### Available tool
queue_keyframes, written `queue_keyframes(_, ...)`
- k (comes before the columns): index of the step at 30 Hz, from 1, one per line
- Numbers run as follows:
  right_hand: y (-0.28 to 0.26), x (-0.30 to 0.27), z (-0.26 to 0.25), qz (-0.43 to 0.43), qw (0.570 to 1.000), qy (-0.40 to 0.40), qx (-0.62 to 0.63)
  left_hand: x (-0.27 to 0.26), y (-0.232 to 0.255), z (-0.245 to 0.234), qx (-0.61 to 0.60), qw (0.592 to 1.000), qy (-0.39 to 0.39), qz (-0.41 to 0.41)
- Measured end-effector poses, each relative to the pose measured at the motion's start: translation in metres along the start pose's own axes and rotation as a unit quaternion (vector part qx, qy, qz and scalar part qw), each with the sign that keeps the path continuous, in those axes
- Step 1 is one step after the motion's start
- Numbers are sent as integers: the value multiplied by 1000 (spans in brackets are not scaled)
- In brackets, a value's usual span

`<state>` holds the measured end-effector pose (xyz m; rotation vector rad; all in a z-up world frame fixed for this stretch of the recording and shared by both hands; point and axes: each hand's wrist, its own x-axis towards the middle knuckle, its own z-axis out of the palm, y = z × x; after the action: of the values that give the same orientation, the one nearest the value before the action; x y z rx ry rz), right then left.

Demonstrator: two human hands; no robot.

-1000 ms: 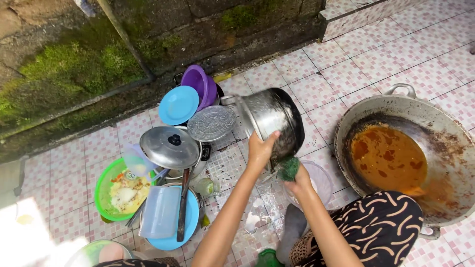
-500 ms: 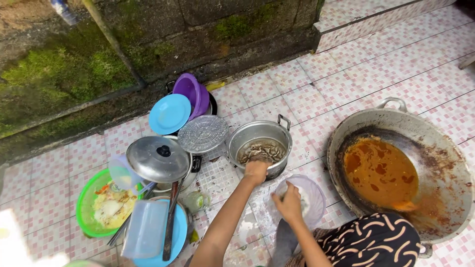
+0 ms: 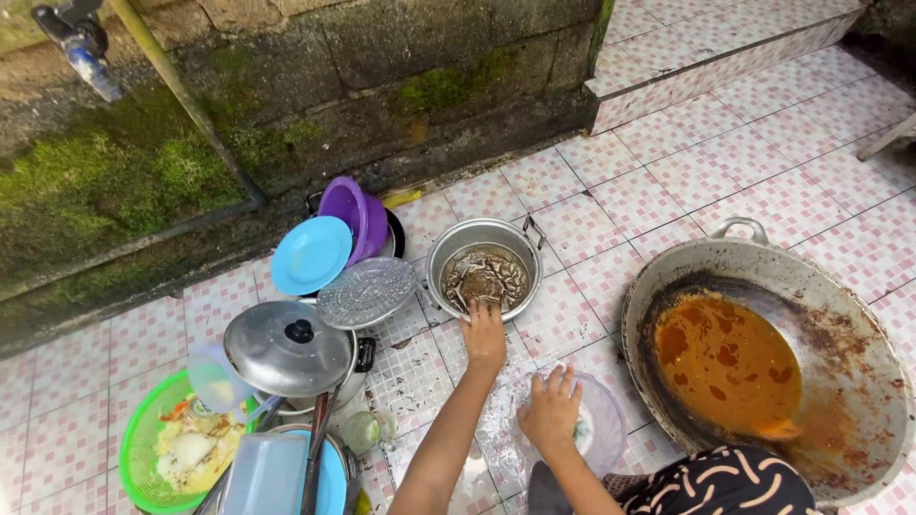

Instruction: Scrubbing and cleaning various kitchenware including a large wok, pots, lids, and containers on the floor.

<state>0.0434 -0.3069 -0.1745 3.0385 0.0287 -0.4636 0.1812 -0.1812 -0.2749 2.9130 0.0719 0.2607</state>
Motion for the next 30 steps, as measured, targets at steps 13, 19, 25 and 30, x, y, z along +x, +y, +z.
queue_keyframes(13,64,62,109,177,978,-87,-72,-223,-28,-63,-179,946,-242,-124)
queue_keyframes(19,105,58,122,226,953,-183,-81,-233,-61,-74,-191,937,-242,-165)
queue_keyframes(25,156,20,100,272,861,-368,-223,-218,-69,-103,-150,960,-200,-130)
queue_keyframes(30,185,26,87,319,939,-114,-55,-180,-58,-58,-28,990,-138,-5)
